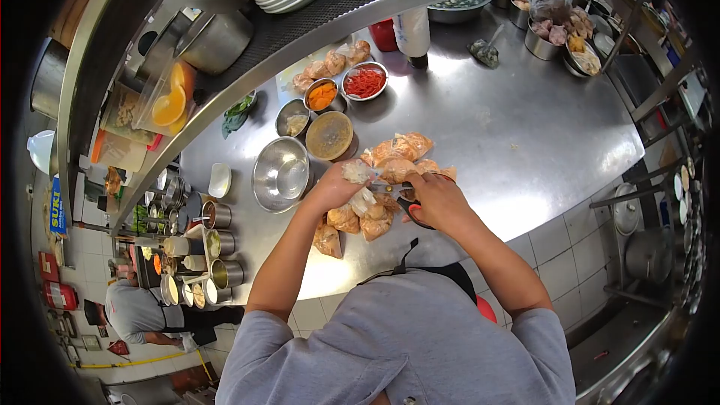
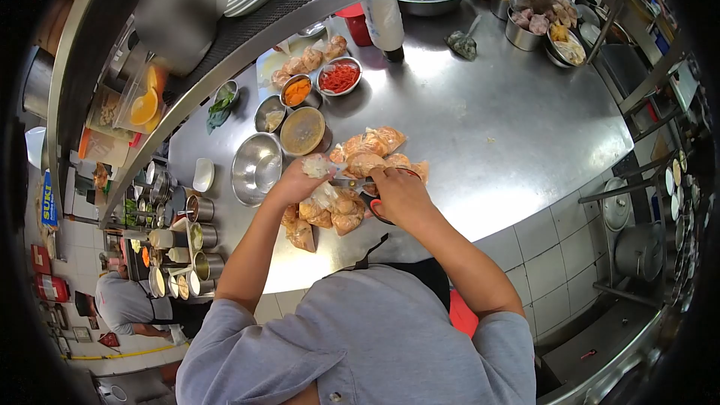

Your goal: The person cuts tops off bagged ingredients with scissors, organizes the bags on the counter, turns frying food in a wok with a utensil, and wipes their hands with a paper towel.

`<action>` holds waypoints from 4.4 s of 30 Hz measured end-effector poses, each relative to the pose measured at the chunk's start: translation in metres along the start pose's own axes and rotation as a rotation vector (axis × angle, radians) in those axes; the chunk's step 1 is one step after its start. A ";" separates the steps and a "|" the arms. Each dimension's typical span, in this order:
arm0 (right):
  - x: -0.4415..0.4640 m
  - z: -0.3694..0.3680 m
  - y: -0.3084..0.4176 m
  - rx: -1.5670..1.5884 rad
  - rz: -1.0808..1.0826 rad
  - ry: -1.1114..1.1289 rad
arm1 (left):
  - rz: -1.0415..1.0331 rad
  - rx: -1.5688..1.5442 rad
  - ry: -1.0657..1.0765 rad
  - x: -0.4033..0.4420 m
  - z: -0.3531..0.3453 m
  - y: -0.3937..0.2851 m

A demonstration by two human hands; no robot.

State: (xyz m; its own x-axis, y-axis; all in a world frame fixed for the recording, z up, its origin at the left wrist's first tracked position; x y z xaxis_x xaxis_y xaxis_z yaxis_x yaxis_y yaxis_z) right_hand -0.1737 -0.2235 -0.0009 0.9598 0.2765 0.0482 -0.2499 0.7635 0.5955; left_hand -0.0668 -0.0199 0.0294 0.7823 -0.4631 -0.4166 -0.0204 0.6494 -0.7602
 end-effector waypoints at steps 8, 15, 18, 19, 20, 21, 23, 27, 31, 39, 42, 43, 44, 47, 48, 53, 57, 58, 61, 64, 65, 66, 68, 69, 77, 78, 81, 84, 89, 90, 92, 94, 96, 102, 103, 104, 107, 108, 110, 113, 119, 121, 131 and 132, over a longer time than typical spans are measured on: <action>0.007 -0.001 0.004 0.029 0.020 0.038 | -0.077 0.175 -0.004 0.012 -0.013 0.008; 0.009 -0.033 0.002 0.163 -0.077 -0.028 | -0.146 -0.206 -0.086 0.021 -0.002 0.005; -0.002 -0.020 -0.005 0.292 -0.200 -0.050 | 0.178 -0.365 -0.446 0.025 0.054 0.003; -0.009 -0.022 -0.013 0.362 -0.248 -0.067 | 0.244 -0.531 -0.416 0.034 0.075 0.015; -0.015 -0.025 -0.021 0.435 -0.299 -0.083 | 0.311 -0.697 -0.381 0.047 0.099 0.035; -0.021 -0.020 -0.024 0.424 -0.337 -0.109 | 0.236 -0.621 -0.458 0.068 0.126 0.064; -0.034 -0.018 -0.034 0.551 -0.377 -0.176 | 0.149 -0.513 -0.653 0.104 0.169 0.118; -0.053 -0.014 -0.043 0.584 -0.476 -0.245 | 0.165 -0.317 -0.860 0.164 0.228 0.183; -0.067 -0.011 -0.042 0.628 -0.583 -0.337 | -0.159 0.238 -0.924 0.224 0.258 0.222; -0.093 -0.015 -0.035 0.623 -0.740 -0.496 | 0.246 -0.054 0.006 0.312 0.313 0.208; -0.096 -0.013 -0.023 0.587 -0.782 -0.508 | 0.149 0.071 -0.069 0.335 0.307 0.193; -0.094 -0.012 -0.019 0.567 -0.785 -0.504 | 0.120 0.109 -0.109 0.340 0.307 0.174; -0.096 -0.014 -0.020 0.575 -0.784 -0.484 | 0.091 0.147 -0.157 0.334 0.298 0.164; -0.089 -0.013 -0.019 0.623 -0.693 -0.506 | 0.008 0.261 -0.325 0.267 0.289 0.154; -0.086 -0.010 -0.020 0.596 -0.667 -0.488 | -0.018 0.299 -0.382 0.253 0.289 0.145; -0.054 0.025 -0.013 0.475 -0.513 -0.389 | -0.126 0.498 -0.651 0.198 0.265 0.086; -0.028 0.050 0.001 0.352 -0.451 -0.233 | -0.348 0.385 -0.660 0.137 0.220 0.050; -0.022 0.053 0.004 0.351 -0.428 -0.226 | -0.268 0.345 -0.572 0.122 0.209 0.042; -0.012 0.055 0.009 0.158 -0.255 -0.190 | -0.058 0.129 -0.224 0.072 0.168 0.014; -0.006 0.051 0.007 0.045 -0.074 -0.139 | -0.009 0.116 -0.116 0.045 0.128 0.016; -0.007 0.049 0.006 0.046 -0.071 -0.138 | -0.045 0.110 -0.055 0.035 0.114 0.010; -0.007 0.044 0.004 0.035 -0.057 -0.103 | -0.054 0.149 -0.044 0.025 0.102 0.004; -0.009 0.036 0.004 0.011 -0.017 -0.062 | -0.011 0.183 0.014 0.009 0.083 -0.006; -0.009 0.034 0.005 0.011 -0.013 -0.058 | -0.023 0.190 0.032 0.004 0.076 -0.008; 0.012 0.013 0.020 0.057 0.056 -0.084 | -0.051 0.349 0.065 -0.009 0.052 -0.022; 0.015 0.012 0.023 0.063 0.053 -0.073 | -0.051 0.350 0.064 -0.011 0.050 -0.023; 0.022 0.003 0.027 0.081 0.056 -0.066 | -0.144 0.478 0.066 -0.014 0.048 -0.025; 0.028 -0.003 0.031 0.098 0.058 -0.052 | -0.272 0.558 0.067 -0.017 0.053 -0.020; 0.037 -0.003 0.035 0.115 0.049 -0.007 | -0.296 0.535 0.031 -0.018 0.064 -0.013; 0.039 -0.003 0.036 0.117 0.047 -0.004 | -0.294 0.533 0.033 -0.018 0.066 -0.011; 0.042 -0.004 0.037 0.153 0.056 -0.049 | -0.273 0.389 0.005 -0.014 0.073 -0.008; 0.044 -0.002 0.039 0.171 0.016 -0.020 | -0.176 0.330 0.026 -0.008 0.077 -0.004; 0.045 -0.002 0.037 0.186 -0.026 0.003 | -0.085 0.275 0.048 0.000 0.080 -0.002; 0.027 -0.003 0.013 -0.038 -0.013 -0.051 | -0.039 0.274 -0.011 0.036 0.101 0.000; 0.024 0.001 0.007 0.030 -0.056 -0.041 | -0.036 0.095 -0.099 0.054 0.112 0.014; 0.019 0.006 0.003 0.099 -0.100 -0.028 | 0.116 0.077 -0.200 0.082 0.134 0.041; -0.001 0.008 -0.020 0.273 -0.244 -0.112 | 0.229 -0.103 -0.504 0.128 0.172 0.043; -0.008 0.007 -0.027 0.326 -0.289 -0.154 | -0.059 0.355 -0.497 0.149 0.188 0.051; -0.024 0.005 -0.037 0.418 -0.395 -0.204 | -0.228 0.197 -0.672 0.219 0.240 0.135; -0.049 0.007 -0.047 0.563 -0.588 -0.236 | -0.310 0.200 -0.673 0.292 0.272 0.130; -0.102 0.009 -0.050 0.570 -0.826 -0.431 | 0.031 -0.154 -0.383 0.431 0.307 0.127; -0.120 0.008 -0.045 0.560 -0.910 -0.476 | 0.167 -0.263 -0.275 0.459 0.305 0.134; -0.145 0.002 -0.027 0.494 -0.943 -0.465 | 0.134 0.247 -0.536 0.380 0.260 0.103; -0.139 0.005 -0.030 0.488 -0.892 -0.465 | 0.034 0.340 -0.607 0.372 0.263 0.108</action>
State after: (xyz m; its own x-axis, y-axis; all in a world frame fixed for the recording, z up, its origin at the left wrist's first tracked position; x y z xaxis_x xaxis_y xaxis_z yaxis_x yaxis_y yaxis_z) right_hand -0.2994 -0.2879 -0.0218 0.7502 -0.5792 -0.3190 0.5310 0.2402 0.8126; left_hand 0.3857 0.0361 -0.0766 0.9964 -0.0842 -0.0096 0.0675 0.8564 -0.5119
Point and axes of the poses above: each hand's wrist, its own x-axis towards the middle knuckle, its own z-axis out of the back of the hand, y = z × x, the point moved 2 cm from there along x, towards the middle knuckle, and after that the axes turned 10 degrees about z, right-handed, at the moved point
